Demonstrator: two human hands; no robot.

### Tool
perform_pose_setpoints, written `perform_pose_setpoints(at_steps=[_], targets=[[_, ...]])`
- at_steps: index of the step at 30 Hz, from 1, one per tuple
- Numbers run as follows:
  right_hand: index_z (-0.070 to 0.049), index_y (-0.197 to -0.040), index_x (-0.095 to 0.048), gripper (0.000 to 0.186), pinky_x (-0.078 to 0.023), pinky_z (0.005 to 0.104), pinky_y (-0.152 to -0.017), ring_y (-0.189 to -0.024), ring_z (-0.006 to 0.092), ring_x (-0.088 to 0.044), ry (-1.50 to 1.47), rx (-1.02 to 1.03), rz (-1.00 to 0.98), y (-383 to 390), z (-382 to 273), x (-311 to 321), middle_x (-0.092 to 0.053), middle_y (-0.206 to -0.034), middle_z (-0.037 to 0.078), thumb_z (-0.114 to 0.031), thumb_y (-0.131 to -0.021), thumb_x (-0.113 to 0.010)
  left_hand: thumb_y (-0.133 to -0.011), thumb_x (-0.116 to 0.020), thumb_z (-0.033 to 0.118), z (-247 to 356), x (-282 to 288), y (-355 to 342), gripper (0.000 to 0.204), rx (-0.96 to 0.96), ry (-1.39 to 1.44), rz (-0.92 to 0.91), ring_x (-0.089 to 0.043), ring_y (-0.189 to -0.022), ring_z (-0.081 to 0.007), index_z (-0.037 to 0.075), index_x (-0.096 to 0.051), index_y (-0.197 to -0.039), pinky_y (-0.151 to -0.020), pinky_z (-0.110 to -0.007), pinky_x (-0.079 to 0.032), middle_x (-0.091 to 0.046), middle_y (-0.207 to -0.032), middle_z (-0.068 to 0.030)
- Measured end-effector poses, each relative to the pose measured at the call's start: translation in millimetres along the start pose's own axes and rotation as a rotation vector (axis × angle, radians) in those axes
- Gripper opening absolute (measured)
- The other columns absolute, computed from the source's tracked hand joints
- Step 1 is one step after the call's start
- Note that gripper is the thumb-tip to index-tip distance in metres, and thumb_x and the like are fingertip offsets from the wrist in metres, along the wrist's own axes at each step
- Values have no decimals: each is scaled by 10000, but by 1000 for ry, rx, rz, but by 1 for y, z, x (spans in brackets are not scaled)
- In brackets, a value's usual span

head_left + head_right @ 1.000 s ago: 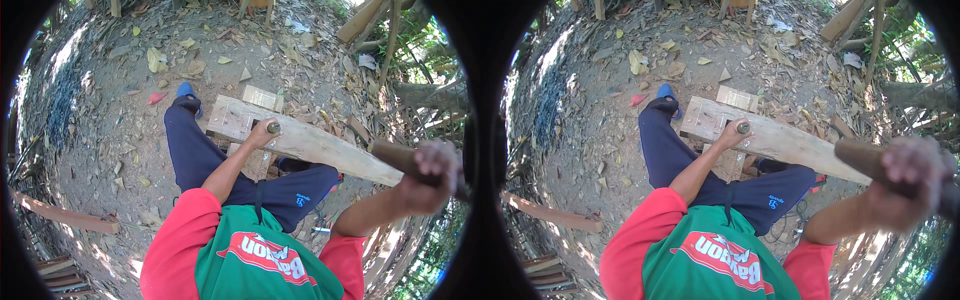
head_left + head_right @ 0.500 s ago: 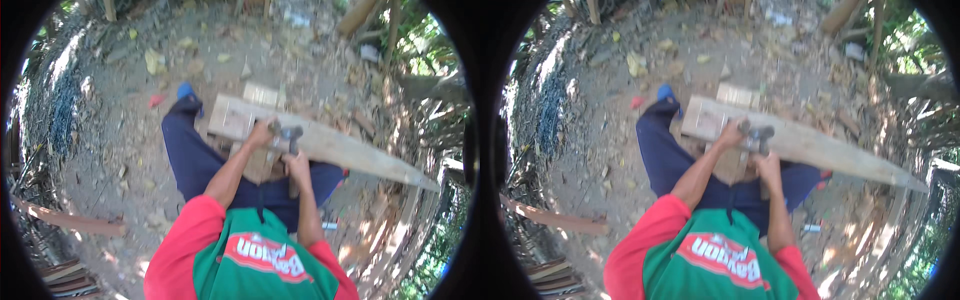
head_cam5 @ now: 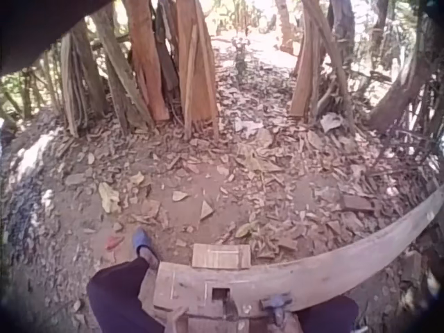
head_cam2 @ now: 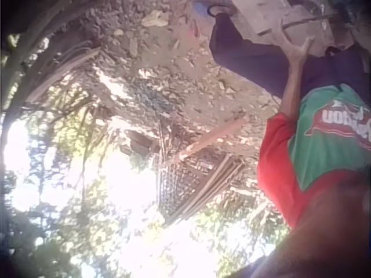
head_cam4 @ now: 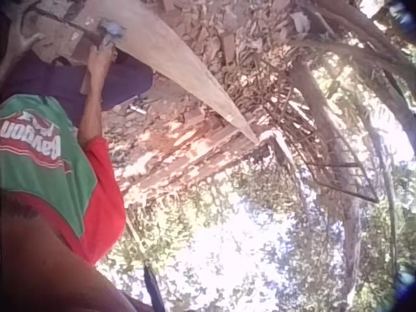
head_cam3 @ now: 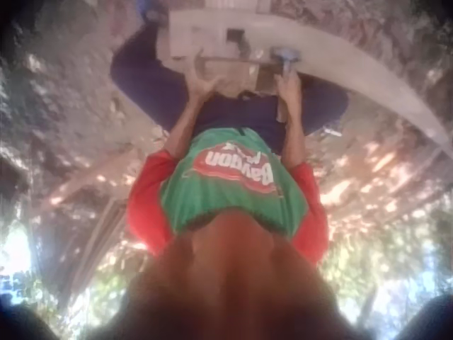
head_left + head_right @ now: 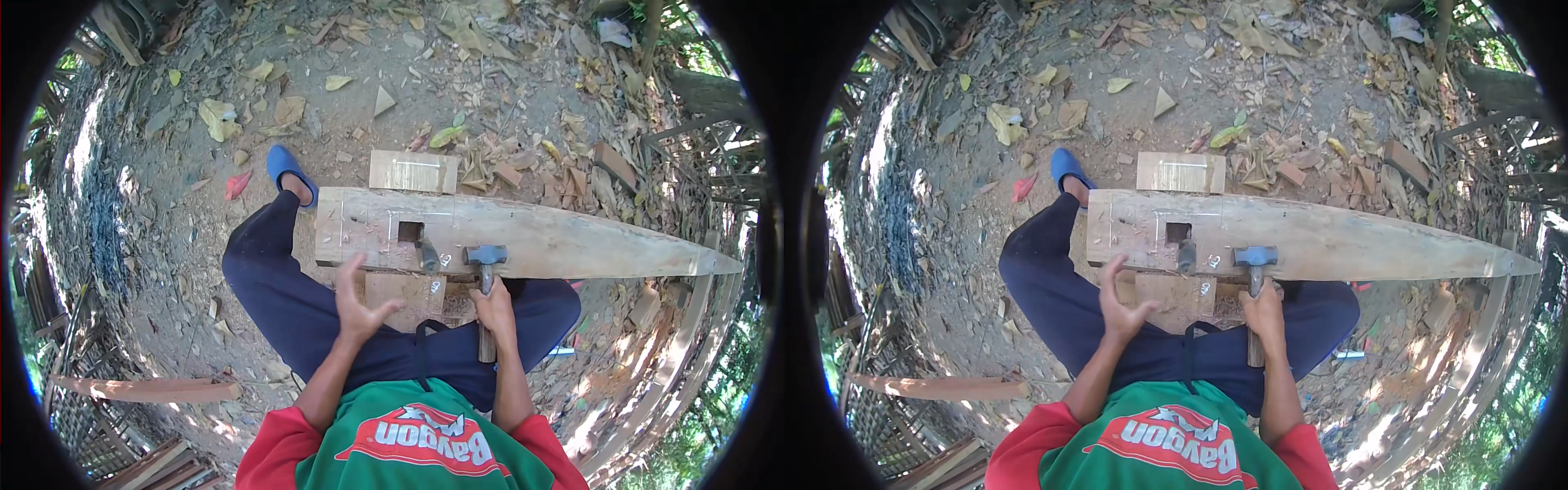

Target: The person uses a hammer and chisel to carve a mortise into a wooden beam, then stands up and carries a wooden block toward a wooden frame.

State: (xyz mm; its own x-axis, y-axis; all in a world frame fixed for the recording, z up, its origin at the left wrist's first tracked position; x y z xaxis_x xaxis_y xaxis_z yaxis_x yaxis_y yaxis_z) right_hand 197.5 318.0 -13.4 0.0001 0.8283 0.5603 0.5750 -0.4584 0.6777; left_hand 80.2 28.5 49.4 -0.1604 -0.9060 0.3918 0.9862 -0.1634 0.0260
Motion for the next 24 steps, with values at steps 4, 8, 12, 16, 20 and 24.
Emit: perform_pose_setpoints(at_steps=[4,8,12,16,20,24], targets=[[31,-1029,-506,250,-456,330,-433,-456,162,-557,41,123,34,-3,2,-1,-564,-626,81,-91,-849,-629,-728,-849,249,48,-76,-49,523,-200,-29,-87,-558,-1130,-249,30,-607,-1136,-981,-400,-428,-615,-1134,-119],[48,-1110,-542,331,-496,372,-528,-529,212,-615,-69,-59,-60,9,-26,4,-632,-727,159,-111,-838,-644,-762,-809,107,20,-112,-78,242,157,328,-235,-566,-880,-212,30,-602,-863,-834,-357,-456,-603,-874,-58],[38,-1058,-544,278,-470,344,-470,-492,183,-584,-117,-44,-72,1,-26,4,-597,-676,108,-99,-835,-638,-772,-799,119,35,-94,-62,248,-42,340,-173,-523,-741,-227,36,-566,-780,-704,-344,-423,-539,-751,-72],[14,-1003,-547,209,-426,299,-414,-453,139,-531,-311,-68,-135,21,-37,10,-544,-627,36,-86,-840,-631,-790,-782,176,46,-89,-59,253,-206,330,-224,-506,-736,-274,44,-566,-783,-677,-375,-397,-512,-755,-102],[-6,-966,-542,167,-421,262,-443,-493,101,-509,-389,31,-53,66,-84,36,-522,-666,12,-92,-854,-631,-770,-742,174,71,-88,-50,222,-335,310,-240,-510,-810,-325,43,-568,-817,-746,-416,-380,-503,-788,-119],[-19,-946,-518,192,-409,248,-475,-513,91,-498,-321,243,91,107,-115,58,-515,-687,14,-75,-833,-664,-753,-746,151,67,-85,-40,221,-379,310,-221,-507,-815,-312,49,-563,-821,-747,-409,-380,-500,-786,-110]])
Point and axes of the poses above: each hand's wrist, its own y-axis away from the middle knuckle, its own x-axis out of the back of the hand, z = x × y, the point moved 7 cm from there along -y, towards the middle knuckle
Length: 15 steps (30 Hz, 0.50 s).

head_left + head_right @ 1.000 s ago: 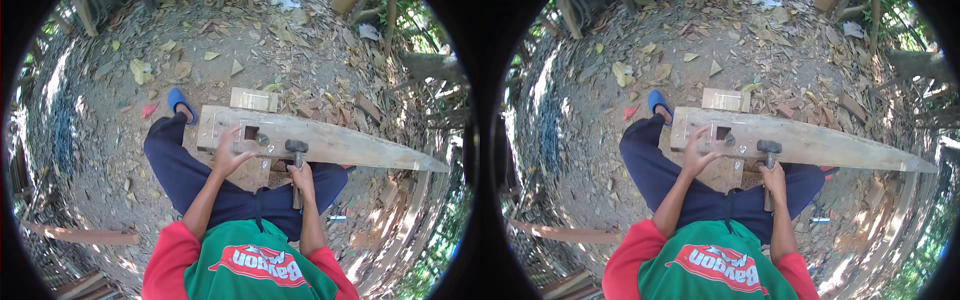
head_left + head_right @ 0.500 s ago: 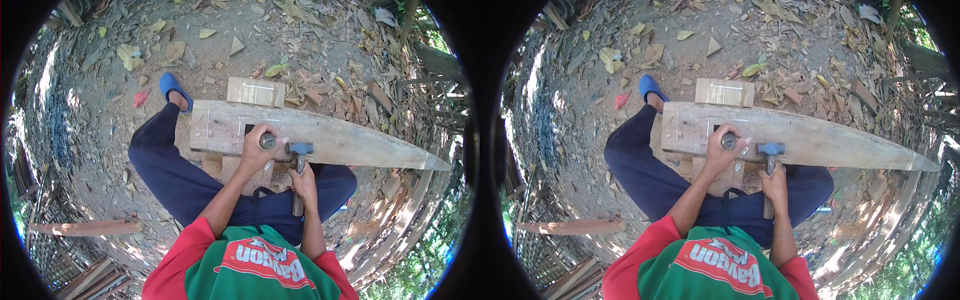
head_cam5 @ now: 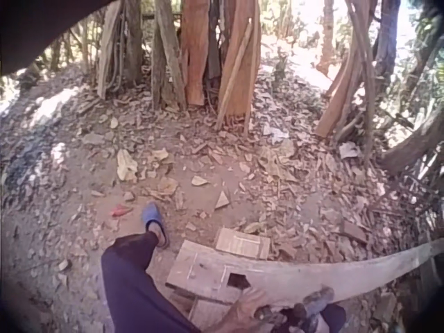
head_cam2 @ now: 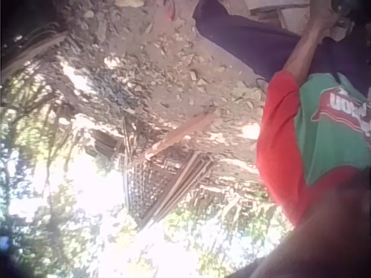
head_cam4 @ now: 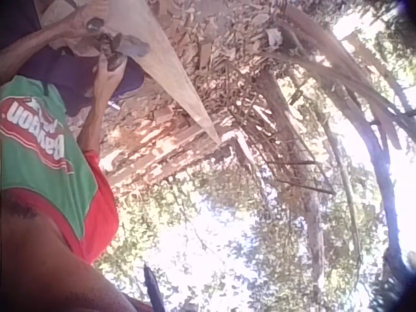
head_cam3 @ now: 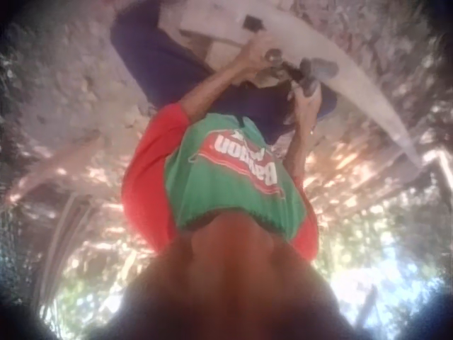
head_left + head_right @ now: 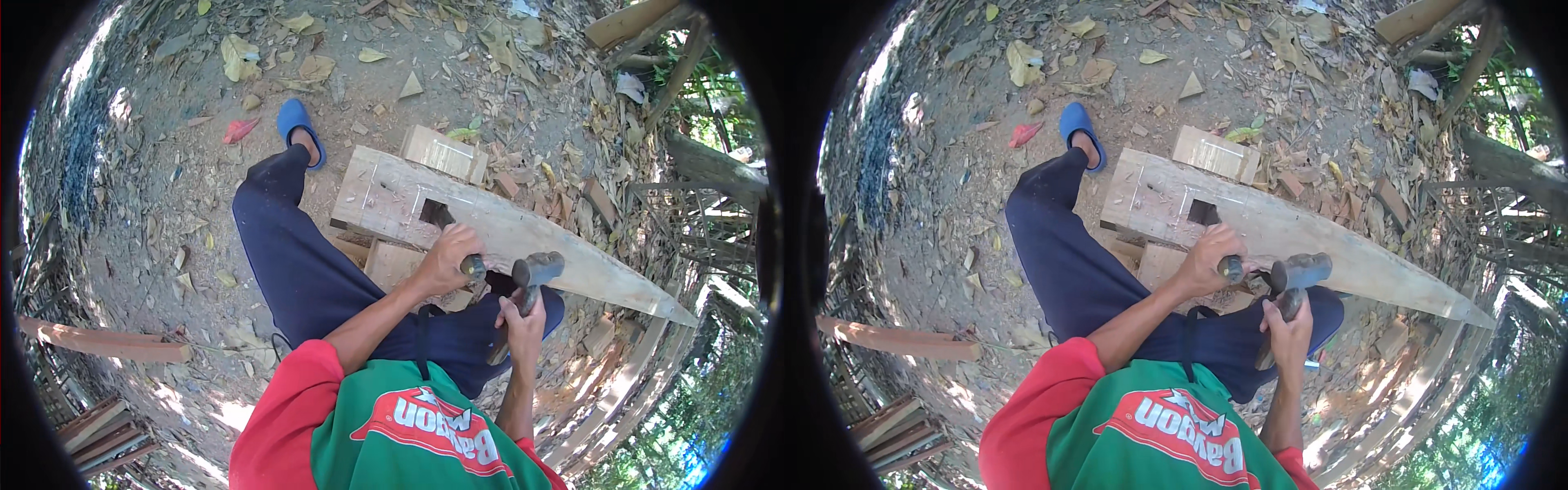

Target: The person uses a hammer and chisel to carve a mortise into a wooden beam, then stands up and carries a wooden block toward a wooden frame.

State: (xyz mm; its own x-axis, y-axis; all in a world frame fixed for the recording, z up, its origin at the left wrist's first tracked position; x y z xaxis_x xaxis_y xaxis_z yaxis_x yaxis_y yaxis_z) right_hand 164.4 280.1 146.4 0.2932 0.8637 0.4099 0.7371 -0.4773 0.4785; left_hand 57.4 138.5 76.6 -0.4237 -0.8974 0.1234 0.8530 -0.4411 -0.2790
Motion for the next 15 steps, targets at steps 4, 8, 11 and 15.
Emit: perform_pose_setpoints(at_steps=[4,8,11,15], targets=[[-18,-953,-546,209,-402,242,-484,-509,82,-492,117,52,5,27,-30,3,-522,-686,5,-66,-821,-701,-753,-731,136,1,4,7,207,-21,38,13,-507,-822,-309,52,-559,-829,-757,-404,-381,-502,-790,-103],[-14,-968,-572,238,-407,256,-492,-521,77,-491,94,82,91,56,-35,3,-544,-695,15,-49,-794,-731,-746,-710,121,0,6,13,190,-32,63,45,-511,-827,-309,52,-560,-839,-768,-405,-381,-510,-800,-102],[-14,-942,-556,204,-419,246,-497,-532,105,-526,267,443,219,78,-24,21,-572,-706,31,-16,-813,-714,-742,-712,126,-2,8,16,192,-42,93,78,-509,-807,-306,56,-557,-833,-758,-403,-381,-510,-796,-99],[-6,-922,-570,151,-462,302,-544,-575,176,-593,267,783,178,93,-39,-3,-612,-696,78,-9,-824,-685,-732,-716,130,-4,7,17,202,-59,108,97,-503,-787,-307,58,-552,-826,-738,-402,-378,-508,-789,-98]])
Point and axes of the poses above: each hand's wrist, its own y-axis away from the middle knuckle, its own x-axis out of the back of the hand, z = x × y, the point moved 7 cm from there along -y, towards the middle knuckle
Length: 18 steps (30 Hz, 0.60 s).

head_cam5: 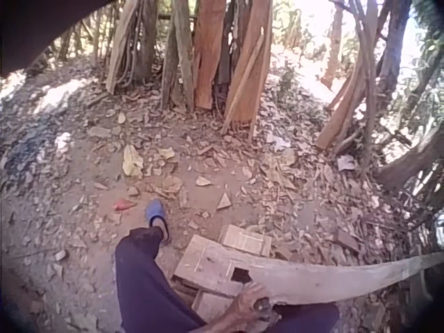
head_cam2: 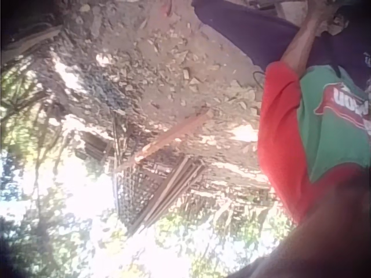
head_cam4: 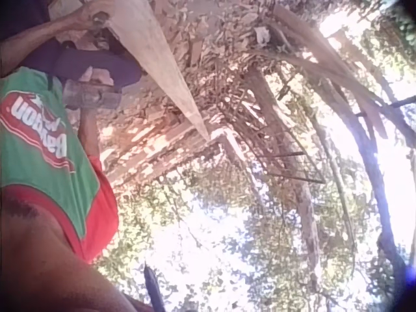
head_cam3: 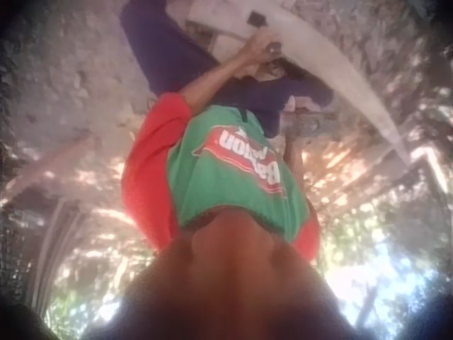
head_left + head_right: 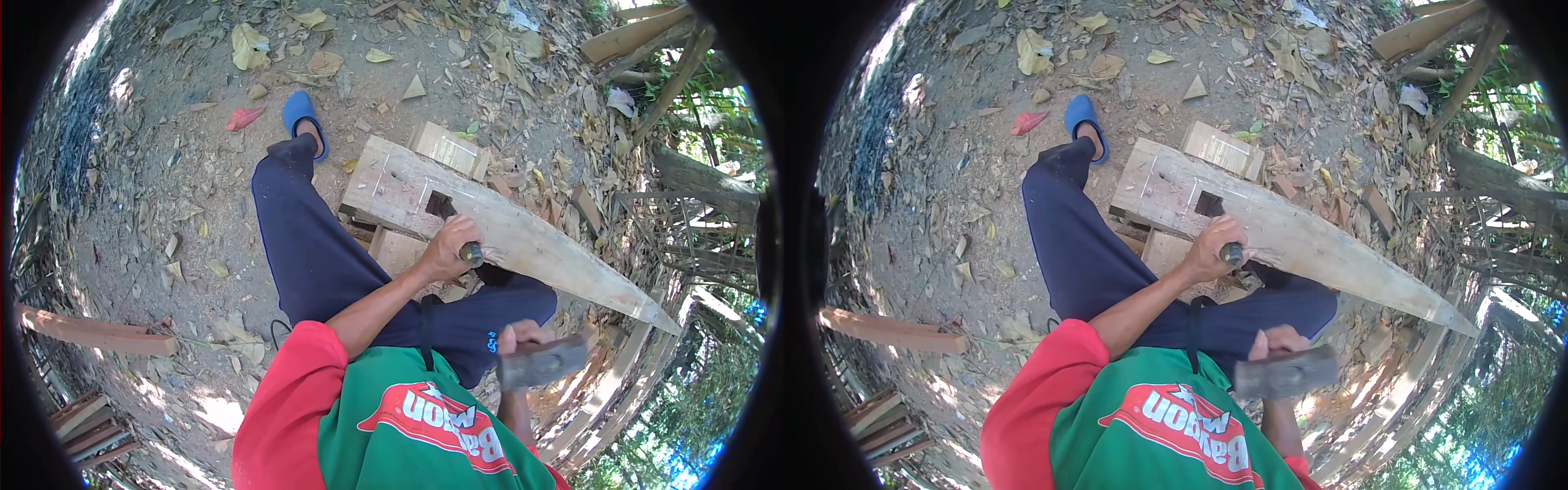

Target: The person uses a hammer and chisel to carve a mortise into a wooden beam, then stands up and carries a wooden block toward a wooden frame.

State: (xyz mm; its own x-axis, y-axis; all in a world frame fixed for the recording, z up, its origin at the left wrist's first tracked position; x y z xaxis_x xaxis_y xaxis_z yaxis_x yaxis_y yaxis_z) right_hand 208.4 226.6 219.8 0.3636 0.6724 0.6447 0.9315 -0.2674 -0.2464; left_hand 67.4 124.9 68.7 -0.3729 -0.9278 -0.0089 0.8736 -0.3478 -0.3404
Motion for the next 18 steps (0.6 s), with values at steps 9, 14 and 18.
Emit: perform_pose_setpoints(at_steps=[9,14,18], targets=[[46,-934,-614,268,-497,441,-605,-714,423,-663,245,-370,-308,-52,18,-45,-665,-752,241,-150,-773,-700,-651,-668,66,-15,1,-2,239,-47,-49,67,-528,-835,-349,57,-546,-856,-716,-430,-391,-520,-805,-117],[-83,-846,-485,185,-511,287,-625,-589,159,-566,-224,7,-52,-50,-65,8,-595,-714,98,21,-838,-638,-728,-712,117,-10,2,-8,209,1,-29,79,-532,-796,-325,54,-543,-835,-723,-407,-395,-519,-787,-110],[-4,-913,-575,127,-513,377,-649,-637,287,-614,322,139,-150,-32,29,-47,-629,-739,166,-50,-814,-640,-680,-682,101,-13,-2,-11,216,50,-40,22,-544,-852,-325,59,-550,-845,-776,-418,-396,-532,-813,-106]])
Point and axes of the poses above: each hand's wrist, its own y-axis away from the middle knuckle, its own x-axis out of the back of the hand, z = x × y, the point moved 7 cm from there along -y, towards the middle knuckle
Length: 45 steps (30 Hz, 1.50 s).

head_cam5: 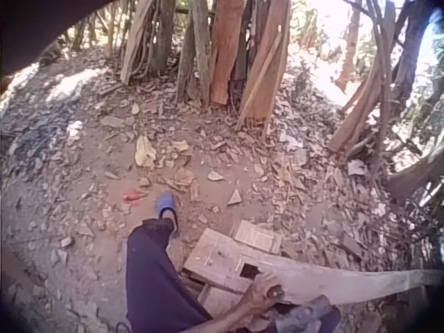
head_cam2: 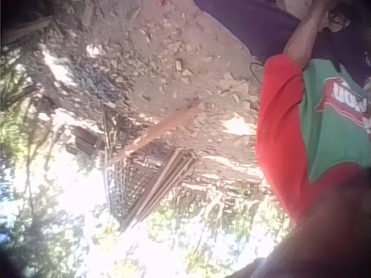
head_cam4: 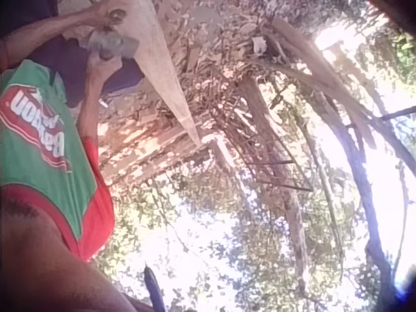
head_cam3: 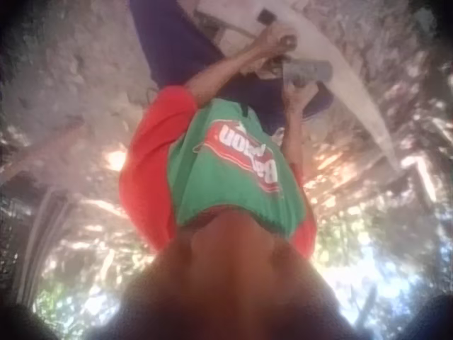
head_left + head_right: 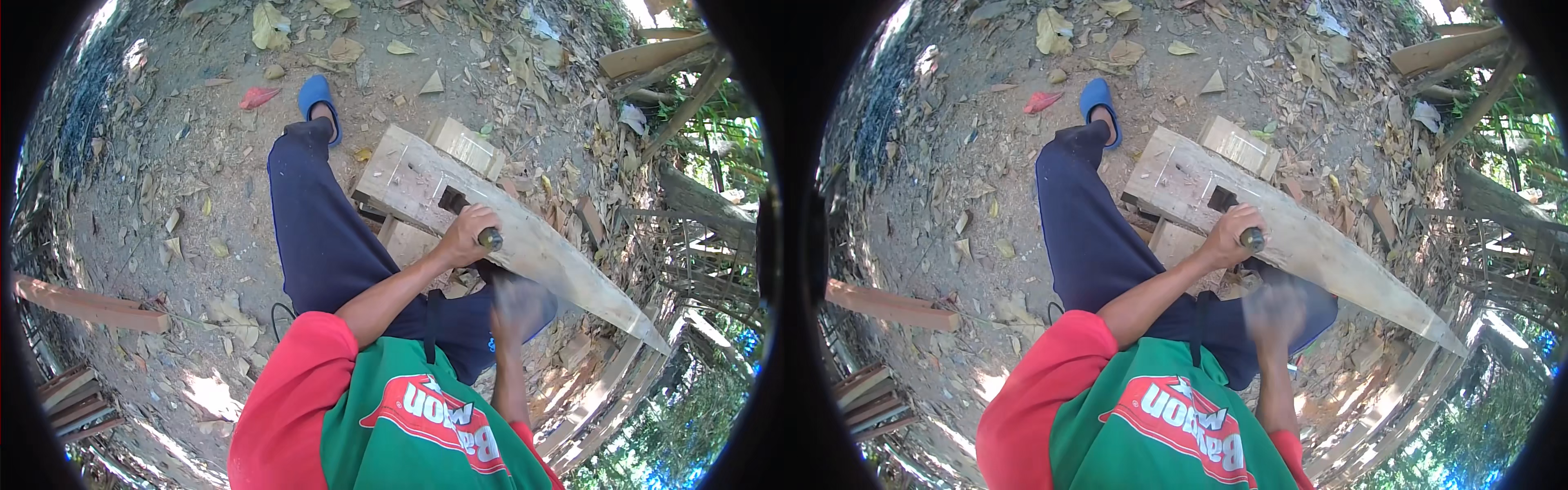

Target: The person uses a hammer and chisel to carve a mortise into a wooden beam, then stands up and carries a wooden block toward a wooden frame.

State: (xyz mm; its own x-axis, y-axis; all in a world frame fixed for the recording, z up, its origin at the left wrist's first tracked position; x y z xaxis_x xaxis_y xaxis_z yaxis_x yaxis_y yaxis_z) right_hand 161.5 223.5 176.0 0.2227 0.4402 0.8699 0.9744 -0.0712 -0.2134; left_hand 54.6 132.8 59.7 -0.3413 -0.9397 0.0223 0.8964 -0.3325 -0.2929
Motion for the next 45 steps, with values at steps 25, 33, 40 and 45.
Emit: perform_pose_setpoints(at_steps=[25,33,40,45], targets=[[-17,-878,-604,144,-399,287,-483,-500,114,-514,-217,-526,-164,-50,23,28,-551,-608,26,-122,-780,-616,-664,-723,63,-26,-9,-9,272,-11,-10,174,-572,-870,-367,55,-569,-888,-770,-438,-443,-568,-841,-142],[2,-823,-582,195,-457,287,-546,-551,183,-530,-414,239,507,-92,-79,342,-555,-660,97,-191,-841,-563,-721,-694,80,-16,3,-11,189,28,24,170,-580,-799,-361,35,-545,-828,-706,-427,-451,-587,-795,-143],[38,-846,-632,295,-505,373,-615,-617,208,-592,-348,61,414,-52,-26,180,-643,-721,151,-234,-844,-518,-721,-709,54,-13,11,-8,178,41,27,183,-587,-764,-348,37,-579,-841,-700,-404,-461,-572,-764,-143],[36,-858,-606,229,-461,361,-536,-571,159,-598,-73,-435,-217,-22,43,-57,-602,-619,101,-169,-757,-612,-745,-678,75,-17,-16,30,234,180,167,137,-624,-883,-389,44,-666,-976,-760,-422,-488,-649,-920,-184]])
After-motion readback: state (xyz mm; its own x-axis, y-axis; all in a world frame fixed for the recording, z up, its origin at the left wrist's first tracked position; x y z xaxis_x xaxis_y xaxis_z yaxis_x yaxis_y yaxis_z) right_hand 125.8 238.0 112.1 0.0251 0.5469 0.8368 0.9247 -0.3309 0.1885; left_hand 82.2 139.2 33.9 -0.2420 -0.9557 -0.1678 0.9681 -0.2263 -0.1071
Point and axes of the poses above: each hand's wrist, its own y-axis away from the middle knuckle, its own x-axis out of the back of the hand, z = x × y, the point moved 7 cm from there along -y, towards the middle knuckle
